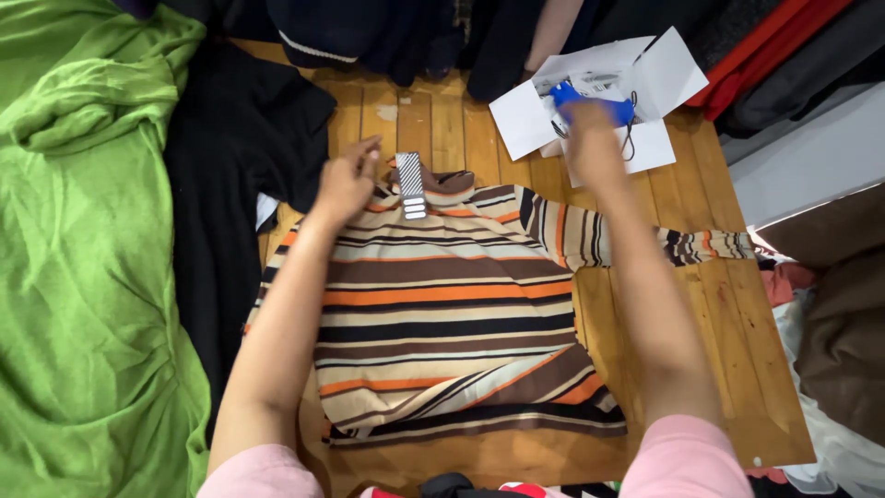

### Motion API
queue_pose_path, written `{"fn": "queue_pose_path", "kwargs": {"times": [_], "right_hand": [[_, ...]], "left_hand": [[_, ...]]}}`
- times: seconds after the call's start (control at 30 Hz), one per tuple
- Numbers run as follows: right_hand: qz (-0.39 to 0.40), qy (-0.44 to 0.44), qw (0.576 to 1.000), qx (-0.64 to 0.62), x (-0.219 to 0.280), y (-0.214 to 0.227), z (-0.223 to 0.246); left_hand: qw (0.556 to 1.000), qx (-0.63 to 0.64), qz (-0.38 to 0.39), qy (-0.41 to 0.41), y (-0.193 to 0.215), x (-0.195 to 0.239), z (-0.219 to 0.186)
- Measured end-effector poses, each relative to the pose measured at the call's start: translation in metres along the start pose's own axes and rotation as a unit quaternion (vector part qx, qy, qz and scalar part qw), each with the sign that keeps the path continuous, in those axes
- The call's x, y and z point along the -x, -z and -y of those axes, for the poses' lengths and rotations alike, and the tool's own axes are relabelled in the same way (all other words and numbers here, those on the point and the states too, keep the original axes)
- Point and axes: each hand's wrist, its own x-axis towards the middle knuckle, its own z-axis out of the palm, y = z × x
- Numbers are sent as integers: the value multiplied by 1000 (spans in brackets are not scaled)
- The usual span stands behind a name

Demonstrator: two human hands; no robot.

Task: The person uses a blue handheld tagging gun to attach tags to the collars of several garments laid out on a wooden table. They handle a green shirt, a striped long-sleeve shirt, and a white floral blouse, smoothing each item before applying the tag.

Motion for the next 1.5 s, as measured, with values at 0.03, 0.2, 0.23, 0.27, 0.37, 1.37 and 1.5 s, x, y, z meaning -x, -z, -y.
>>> {"fn": "queue_pose_path", "kwargs": {"times": [0.03,0.2,0.23,0.27,0.37,1.37,1.5], "right_hand": [[13,14,998,-57,17,-1,28],[74,41,994,-67,55,-46,65],[67,31,996,-42,54,-53,64],[61,22,998,-16,53,-61,62],[4,0,1000,-25,64,-116,26],[-89,-124,977,-150,75,-82,30],[-125,-138,966,-182,61,-76,26]], "left_hand": [[996,-81,22,31,4,-6,13],[956,-220,147,126,49,16,-52],[944,-232,187,145,51,18,-54],[929,-242,226,165,53,18,-56],[912,-281,246,171,47,18,-52],[926,-342,61,144,39,9,40],[978,-104,-52,172,48,12,34]]}}
